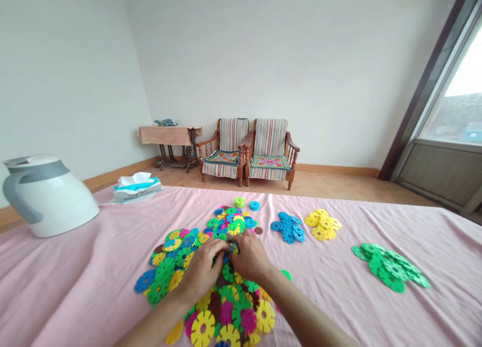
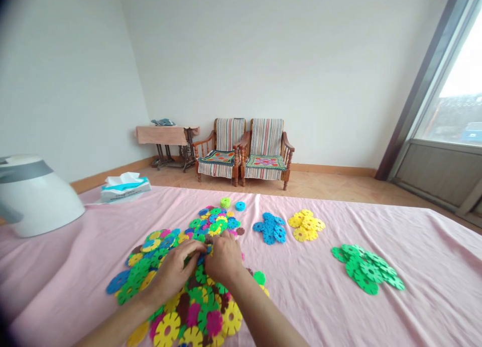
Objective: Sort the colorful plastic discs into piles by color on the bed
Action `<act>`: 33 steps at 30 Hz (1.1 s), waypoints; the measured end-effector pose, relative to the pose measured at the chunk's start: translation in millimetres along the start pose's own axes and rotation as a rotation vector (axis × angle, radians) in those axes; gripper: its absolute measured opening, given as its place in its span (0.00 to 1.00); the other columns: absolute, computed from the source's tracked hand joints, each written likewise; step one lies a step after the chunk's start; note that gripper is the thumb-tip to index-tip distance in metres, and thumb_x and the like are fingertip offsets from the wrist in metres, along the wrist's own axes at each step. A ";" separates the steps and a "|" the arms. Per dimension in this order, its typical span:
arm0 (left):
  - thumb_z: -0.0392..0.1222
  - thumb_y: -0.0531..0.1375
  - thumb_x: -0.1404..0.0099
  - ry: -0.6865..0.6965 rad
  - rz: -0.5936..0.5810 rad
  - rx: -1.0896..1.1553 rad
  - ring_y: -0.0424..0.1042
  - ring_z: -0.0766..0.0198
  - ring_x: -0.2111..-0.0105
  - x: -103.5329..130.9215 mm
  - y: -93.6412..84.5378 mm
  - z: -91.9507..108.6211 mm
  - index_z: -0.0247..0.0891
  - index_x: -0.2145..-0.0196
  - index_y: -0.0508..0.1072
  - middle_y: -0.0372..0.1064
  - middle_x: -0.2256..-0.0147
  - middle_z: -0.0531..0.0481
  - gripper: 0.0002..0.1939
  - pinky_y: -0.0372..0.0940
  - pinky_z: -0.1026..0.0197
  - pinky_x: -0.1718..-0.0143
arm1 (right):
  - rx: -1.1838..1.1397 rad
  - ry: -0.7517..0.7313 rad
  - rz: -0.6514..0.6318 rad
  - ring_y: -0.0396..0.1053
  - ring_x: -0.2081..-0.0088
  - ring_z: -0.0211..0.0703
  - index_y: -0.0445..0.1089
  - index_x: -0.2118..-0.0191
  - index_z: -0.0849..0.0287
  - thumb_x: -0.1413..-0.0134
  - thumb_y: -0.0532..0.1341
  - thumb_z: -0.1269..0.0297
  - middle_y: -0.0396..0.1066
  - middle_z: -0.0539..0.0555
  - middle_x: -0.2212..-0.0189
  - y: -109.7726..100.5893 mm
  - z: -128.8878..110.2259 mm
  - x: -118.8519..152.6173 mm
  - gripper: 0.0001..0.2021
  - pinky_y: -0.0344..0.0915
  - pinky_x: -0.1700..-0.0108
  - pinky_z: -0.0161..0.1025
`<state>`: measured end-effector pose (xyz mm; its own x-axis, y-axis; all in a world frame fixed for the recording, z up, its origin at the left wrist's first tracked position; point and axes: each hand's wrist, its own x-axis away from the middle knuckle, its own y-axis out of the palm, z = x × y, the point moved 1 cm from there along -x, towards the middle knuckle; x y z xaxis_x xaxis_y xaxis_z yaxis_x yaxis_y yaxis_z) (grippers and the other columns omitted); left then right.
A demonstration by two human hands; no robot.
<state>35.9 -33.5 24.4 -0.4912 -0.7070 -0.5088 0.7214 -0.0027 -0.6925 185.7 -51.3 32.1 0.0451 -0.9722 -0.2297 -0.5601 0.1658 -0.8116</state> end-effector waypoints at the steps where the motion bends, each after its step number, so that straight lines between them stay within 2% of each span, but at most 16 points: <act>1: 0.28 0.51 0.39 -0.004 0.004 0.000 0.73 0.59 0.60 -0.1 -0.1 -0.8 0.40 0.66 0.73 0.74 0.64 0.49 0.13 0.67 0.57 0.57 | 0.008 0.005 -0.008 0.68 0.52 0.55 0.73 0.54 0.56 0.54 0.59 0.68 0.72 0.61 0.59 -0.8 -2.2 -1.1 0.18 0.62 0.53 0.48; 5: 0.27 0.51 0.40 -0.010 0.017 -0.002 0.73 0.58 0.60 0.3 -1.1 -1.5 0.40 0.66 0.72 0.74 0.64 0.48 0.13 0.67 0.57 0.57 | 0.013 0.052 -0.028 0.69 0.56 0.58 0.73 0.60 0.63 0.60 0.61 0.70 0.73 0.65 0.61 0.8 -4.2 -6.2 0.16 0.62 0.57 0.48; 10: 0.30 0.51 0.36 0.009 0.017 -0.012 0.73 0.58 0.59 1.3 -2.0 2.4 0.41 0.61 0.73 0.74 0.61 0.48 0.13 0.68 0.57 0.56 | -0.101 0.154 -0.017 0.71 0.69 0.46 0.71 0.66 0.61 0.61 0.64 0.69 0.73 0.55 0.72 3.7 5.2 -7.4 0.10 0.60 0.70 0.36; 13: 0.32 0.52 0.35 0.019 0.013 -0.016 0.74 0.58 0.59 0.9 -2.0 4.1 0.41 0.60 0.74 0.74 0.60 0.47 0.13 0.68 0.57 0.57 | -0.196 0.180 0.017 0.68 0.73 0.38 0.70 0.70 0.59 0.60 0.63 0.70 0.71 0.49 0.76 -2.8 12.1 -3.5 0.06 0.57 0.73 0.31; 17: 0.33 0.53 0.36 0.027 0.015 -0.026 0.75 0.58 0.59 0.6 -2.0 4.8 0.41 0.60 0.74 0.75 0.61 0.48 0.12 0.69 0.56 0.56 | -0.305 0.189 0.077 0.67 0.71 0.37 0.66 0.77 0.58 0.59 0.62 0.71 0.69 0.47 0.77 -17.5 25.9 6.9 0.04 0.58 0.72 0.30; 21: 0.33 0.53 0.36 0.040 0.010 -0.034 0.75 0.58 0.60 1.3 -1.9 4.9 0.42 0.62 0.74 0.75 0.62 0.49 0.12 0.70 0.57 0.57 | -0.436 0.240 0.044 0.66 0.81 0.35 0.65 0.75 0.58 0.55 0.59 0.68 0.66 0.44 0.83 -27.1 45.8 23.8 0.02 0.56 0.80 0.30; 23: 0.33 0.53 0.37 0.046 0.013 -0.038 0.75 0.59 0.61 1.7 -1.9 4.6 0.42 0.62 0.75 0.76 0.63 0.49 0.11 0.70 0.57 0.57 | -0.494 0.259 0.029 0.66 0.84 0.36 0.66 0.75 0.58 0.53 0.58 0.65 0.65 0.44 0.84 -31.5 58.6 32.5 0.04 0.56 0.82 0.30; 26: 0.34 0.54 0.37 0.059 0.018 -0.038 0.75 0.59 0.61 2.1 -1.6 3.5 0.43 0.63 0.75 0.76 0.63 0.49 0.11 0.70 0.58 0.58 | -0.532 0.280 0.101 0.68 0.80 0.37 0.67 0.79 0.58 0.56 0.60 0.61 0.68 0.46 0.83 -42.8 86.1 42.3 0.08 0.59 0.79 0.31; 29: 0.34 0.54 0.37 0.067 0.016 -0.027 0.75 0.59 0.61 1.8 -1.1 2.4 0.42 0.64 0.75 0.76 0.63 0.49 0.11 0.70 0.58 0.58 | -0.543 0.349 0.250 0.67 0.80 0.37 0.69 0.80 0.58 0.59 0.62 0.58 0.66 0.47 0.85 -60.5 124.3 47.4 0.09 0.61 0.78 0.32; 33: 0.35 0.53 0.36 0.073 0.010 -0.022 0.76 0.59 0.61 0.6 -0.5 1.4 0.43 0.64 0.75 0.76 0.63 0.49 0.11 0.71 0.58 0.58 | -0.550 0.509 0.503 0.69 0.82 0.40 0.69 0.76 0.59 0.59 0.61 0.57 0.67 0.49 0.85 -86.2 175.6 52.3 0.09 0.61 0.81 0.34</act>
<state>36.0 -34.9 25.2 -0.5189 -0.6536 -0.5509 0.7160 0.0197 -0.6978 381.6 -87.3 -4.2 -0.6108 -0.7832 -0.1166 -0.7369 0.6161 -0.2782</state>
